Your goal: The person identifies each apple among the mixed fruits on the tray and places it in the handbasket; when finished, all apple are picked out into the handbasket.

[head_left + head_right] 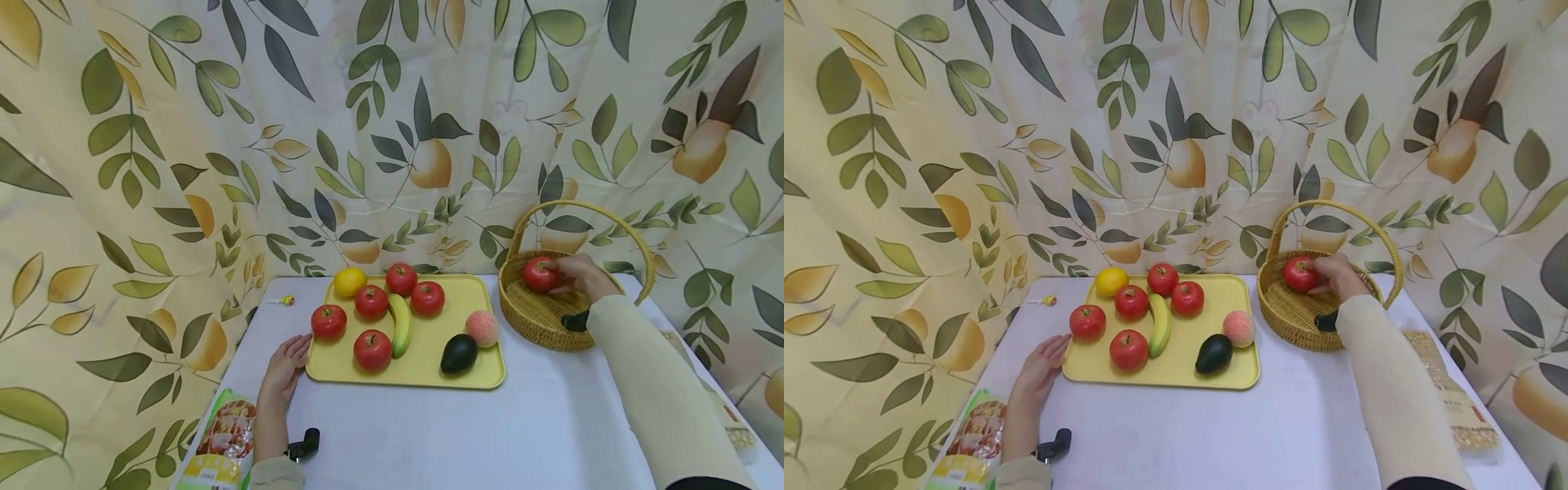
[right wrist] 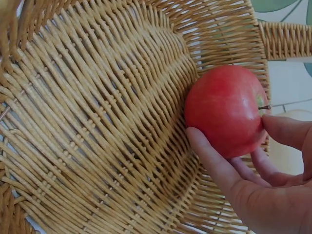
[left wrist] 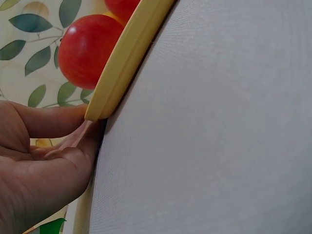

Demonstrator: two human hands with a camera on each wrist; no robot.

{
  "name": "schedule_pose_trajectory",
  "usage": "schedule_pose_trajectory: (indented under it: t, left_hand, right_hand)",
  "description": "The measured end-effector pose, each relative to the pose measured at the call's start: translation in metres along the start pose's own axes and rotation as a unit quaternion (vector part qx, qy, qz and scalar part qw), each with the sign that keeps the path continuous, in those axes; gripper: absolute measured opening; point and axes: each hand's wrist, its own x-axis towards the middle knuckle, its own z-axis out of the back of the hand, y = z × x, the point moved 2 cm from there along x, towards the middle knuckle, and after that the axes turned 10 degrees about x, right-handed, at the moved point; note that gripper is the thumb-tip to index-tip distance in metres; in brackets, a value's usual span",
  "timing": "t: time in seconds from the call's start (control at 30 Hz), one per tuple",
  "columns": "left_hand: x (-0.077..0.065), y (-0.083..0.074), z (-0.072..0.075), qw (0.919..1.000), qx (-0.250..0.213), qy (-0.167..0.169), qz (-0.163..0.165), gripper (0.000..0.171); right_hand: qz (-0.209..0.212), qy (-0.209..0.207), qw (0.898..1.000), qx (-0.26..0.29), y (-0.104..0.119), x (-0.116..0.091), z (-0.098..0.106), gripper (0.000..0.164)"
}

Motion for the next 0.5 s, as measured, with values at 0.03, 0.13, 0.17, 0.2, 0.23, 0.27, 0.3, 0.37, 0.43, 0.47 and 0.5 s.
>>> schedule_pose_trajectory:
  t: [0.03, 0.13, 0.17, 0.2, 0.23, 0.27, 0.3, 0.37, 0.43, 0.47, 0.5]
  left_hand:
    - [0.0003, -0.0005, -0.0006, 1.0000, 0.001, -0.003, 0.003, 0.069]
    - [0.0011, -0.0013, -0.0009, 1.0000, 0.004, -0.005, 0.002, 0.068]
    - [0.0012, -0.0016, -0.0010, 1.0000, 0.004, -0.006, 0.002, 0.068]
    - [0.0015, -0.0015, -0.0011, 1.0000, 0.002, -0.005, 0.001, 0.069]
    - [0.0018, -0.0011, -0.0011, 1.0000, 0.000, -0.005, 0.000, 0.069]
    - [0.0017, -0.0009, -0.0012, 1.0000, 0.000, -0.004, 0.001, 0.069]
    - [0.0016, -0.0006, -0.0016, 1.0000, -0.001, -0.006, 0.003, 0.069]
    - [0.0015, 0.0000, -0.0017, 1.0000, -0.002, -0.005, 0.004, 0.069]
    - [0.0014, 0.0005, -0.0016, 1.0000, -0.002, -0.006, 0.006, 0.069]
    - [0.0013, 0.0005, -0.0013, 1.0000, -0.001, -0.006, 0.004, 0.069]
    - [0.0014, 0.0004, -0.0012, 1.0000, -0.001, -0.007, 0.004, 0.069]
  right_hand:
    - [-0.001, 0.003, 1.000, -0.002, -0.0002, -0.0005, 0.0004, 0.019]
    - [0.003, -0.001, 1.000, -0.003, -0.0046, 0.0060, 0.0026, 0.021]
    - [0.004, -0.001, 1.000, -0.006, -0.0054, 0.0075, 0.0029, 0.020]
    - [0.005, -0.003, 1.000, -0.011, -0.0054, 0.0079, 0.0030, 0.019]
    - [0.004, -0.010, 1.000, -0.020, -0.0051, 0.0082, 0.0036, 0.019]
    - [0.004, -0.019, 0.999, -0.032, -0.0048, 0.0082, 0.0040, 0.019]
    - [0.005, -0.028, 0.999, -0.044, -0.0043, 0.0083, 0.0051, 0.019]
    - [0.010, -0.041, 0.997, -0.066, -0.0022, 0.0069, 0.0070, 0.019]
    - [0.017, -0.054, 0.995, -0.080, 0.0006, 0.0049, 0.0089, 0.018]
    - [0.022, -0.055, 0.995, -0.082, 0.0023, 0.0033, 0.0090, 0.017]
    - [0.027, -0.056, 0.995, -0.083, 0.0043, 0.0014, 0.0091, 0.016]
